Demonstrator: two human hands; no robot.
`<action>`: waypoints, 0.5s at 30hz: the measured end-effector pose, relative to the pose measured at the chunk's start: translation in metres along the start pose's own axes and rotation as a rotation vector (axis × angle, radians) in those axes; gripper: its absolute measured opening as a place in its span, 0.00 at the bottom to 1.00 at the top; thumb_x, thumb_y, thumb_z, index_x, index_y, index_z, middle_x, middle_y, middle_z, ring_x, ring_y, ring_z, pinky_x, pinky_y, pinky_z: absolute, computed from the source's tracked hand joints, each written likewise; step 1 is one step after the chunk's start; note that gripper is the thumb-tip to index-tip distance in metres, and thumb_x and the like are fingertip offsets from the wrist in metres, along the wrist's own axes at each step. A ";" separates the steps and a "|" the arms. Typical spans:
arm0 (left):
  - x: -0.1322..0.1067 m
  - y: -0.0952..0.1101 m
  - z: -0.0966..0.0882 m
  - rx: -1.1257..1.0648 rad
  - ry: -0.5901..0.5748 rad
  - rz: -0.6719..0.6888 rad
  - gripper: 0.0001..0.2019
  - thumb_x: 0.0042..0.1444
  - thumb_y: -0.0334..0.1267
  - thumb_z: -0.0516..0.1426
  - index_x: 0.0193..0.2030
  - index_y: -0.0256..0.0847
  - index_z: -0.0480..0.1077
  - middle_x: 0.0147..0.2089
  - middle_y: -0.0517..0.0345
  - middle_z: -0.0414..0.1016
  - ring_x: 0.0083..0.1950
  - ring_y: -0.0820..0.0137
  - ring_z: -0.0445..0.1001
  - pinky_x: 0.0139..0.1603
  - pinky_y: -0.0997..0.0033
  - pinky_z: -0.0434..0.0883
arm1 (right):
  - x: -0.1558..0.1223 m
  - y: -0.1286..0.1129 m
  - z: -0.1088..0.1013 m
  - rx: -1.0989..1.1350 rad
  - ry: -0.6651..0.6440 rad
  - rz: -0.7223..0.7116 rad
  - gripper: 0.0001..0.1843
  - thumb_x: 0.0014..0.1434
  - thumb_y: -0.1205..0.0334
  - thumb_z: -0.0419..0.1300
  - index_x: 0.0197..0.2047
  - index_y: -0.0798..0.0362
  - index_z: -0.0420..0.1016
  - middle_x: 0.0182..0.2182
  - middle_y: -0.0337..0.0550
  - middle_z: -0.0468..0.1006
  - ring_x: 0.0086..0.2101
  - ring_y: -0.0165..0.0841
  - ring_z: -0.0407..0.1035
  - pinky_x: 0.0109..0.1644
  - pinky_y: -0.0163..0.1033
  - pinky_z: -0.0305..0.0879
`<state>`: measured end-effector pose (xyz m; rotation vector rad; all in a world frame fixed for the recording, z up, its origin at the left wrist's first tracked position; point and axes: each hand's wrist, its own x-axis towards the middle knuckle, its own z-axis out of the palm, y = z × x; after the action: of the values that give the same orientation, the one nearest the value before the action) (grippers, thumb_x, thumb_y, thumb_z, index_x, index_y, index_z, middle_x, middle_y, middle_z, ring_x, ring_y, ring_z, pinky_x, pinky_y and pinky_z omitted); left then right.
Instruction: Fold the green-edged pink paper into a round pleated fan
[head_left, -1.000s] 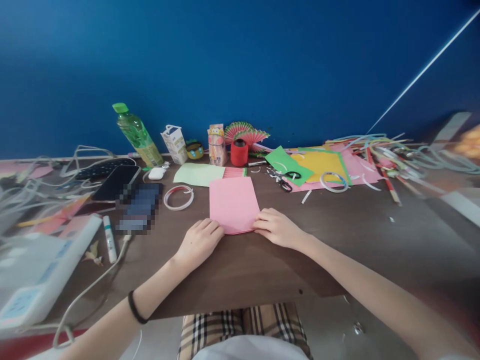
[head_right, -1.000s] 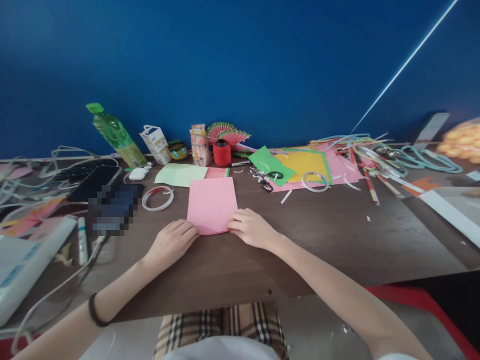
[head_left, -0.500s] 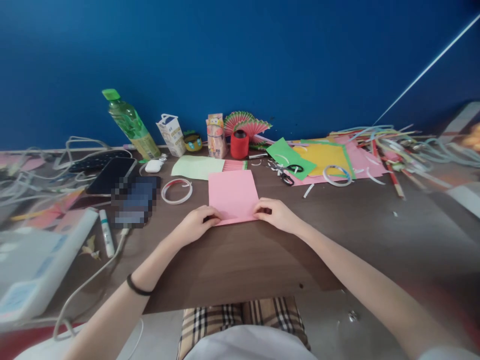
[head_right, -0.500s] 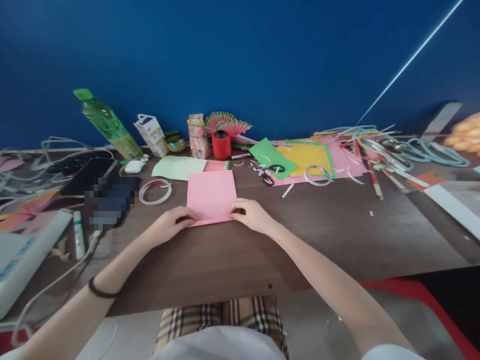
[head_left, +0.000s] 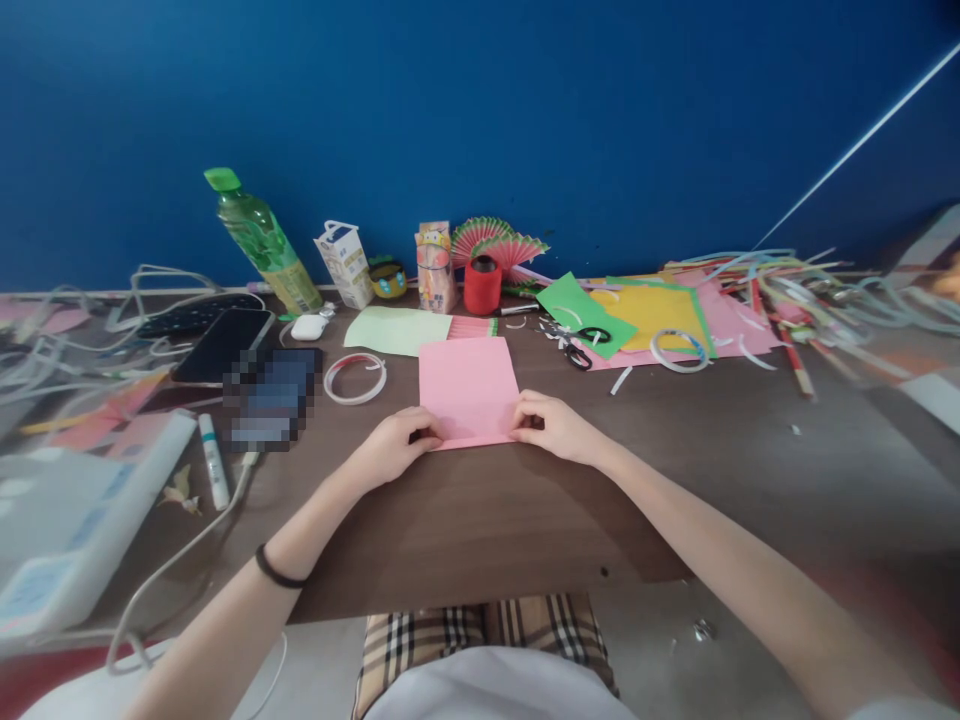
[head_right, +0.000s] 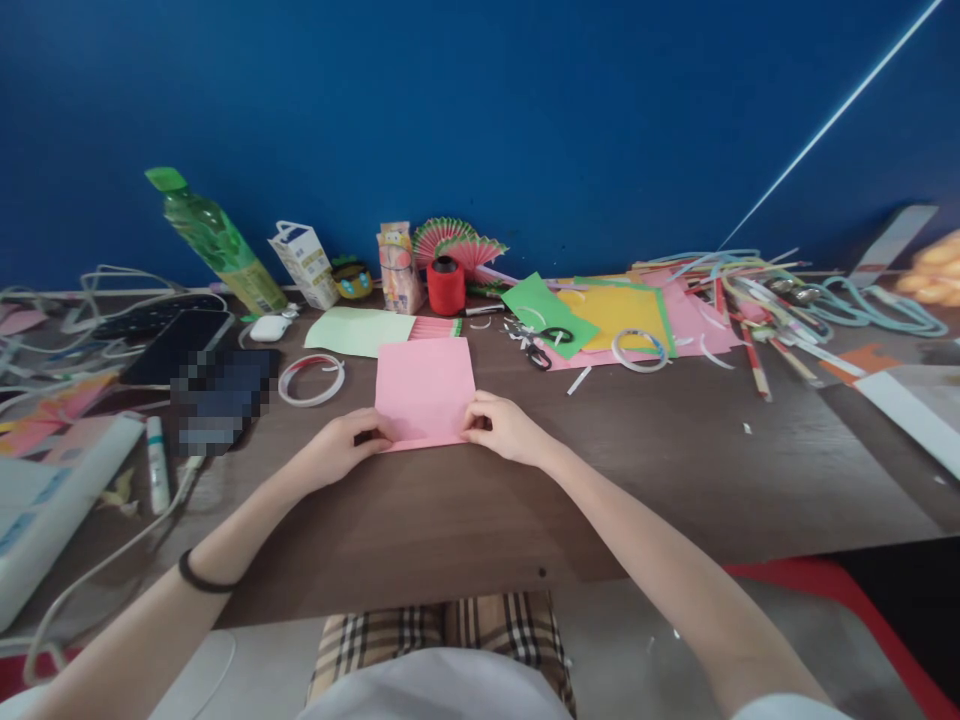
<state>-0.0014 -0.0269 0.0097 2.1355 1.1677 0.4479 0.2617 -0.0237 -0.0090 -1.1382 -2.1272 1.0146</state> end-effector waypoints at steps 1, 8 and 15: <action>0.000 0.000 0.000 -0.001 0.000 0.002 0.05 0.52 0.33 0.53 0.29 0.39 0.69 0.32 0.58 0.71 0.37 0.70 0.68 0.42 0.70 0.65 | 0.000 0.000 0.000 0.003 -0.001 0.001 0.06 0.51 0.69 0.60 0.24 0.55 0.67 0.29 0.37 0.64 0.28 0.25 0.62 0.34 0.33 0.60; -0.002 0.000 0.001 0.019 0.012 0.009 0.05 0.52 0.32 0.53 0.29 0.39 0.70 0.32 0.59 0.70 0.36 0.71 0.68 0.41 0.70 0.66 | 0.001 -0.003 0.000 0.007 0.001 0.011 0.05 0.51 0.69 0.60 0.25 0.55 0.68 0.29 0.37 0.64 0.28 0.25 0.63 0.35 0.34 0.61; -0.003 -0.001 0.002 0.035 0.033 0.026 0.05 0.52 0.32 0.53 0.35 0.39 0.70 0.33 0.59 0.71 0.36 0.71 0.68 0.42 0.70 0.66 | 0.002 -0.004 -0.002 0.012 -0.041 0.045 0.04 0.50 0.70 0.60 0.26 0.56 0.69 0.30 0.37 0.65 0.28 0.24 0.63 0.35 0.33 0.61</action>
<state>-0.0027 -0.0303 0.0073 2.1833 1.1761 0.4795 0.2604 -0.0223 -0.0046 -1.1743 -2.1328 1.0786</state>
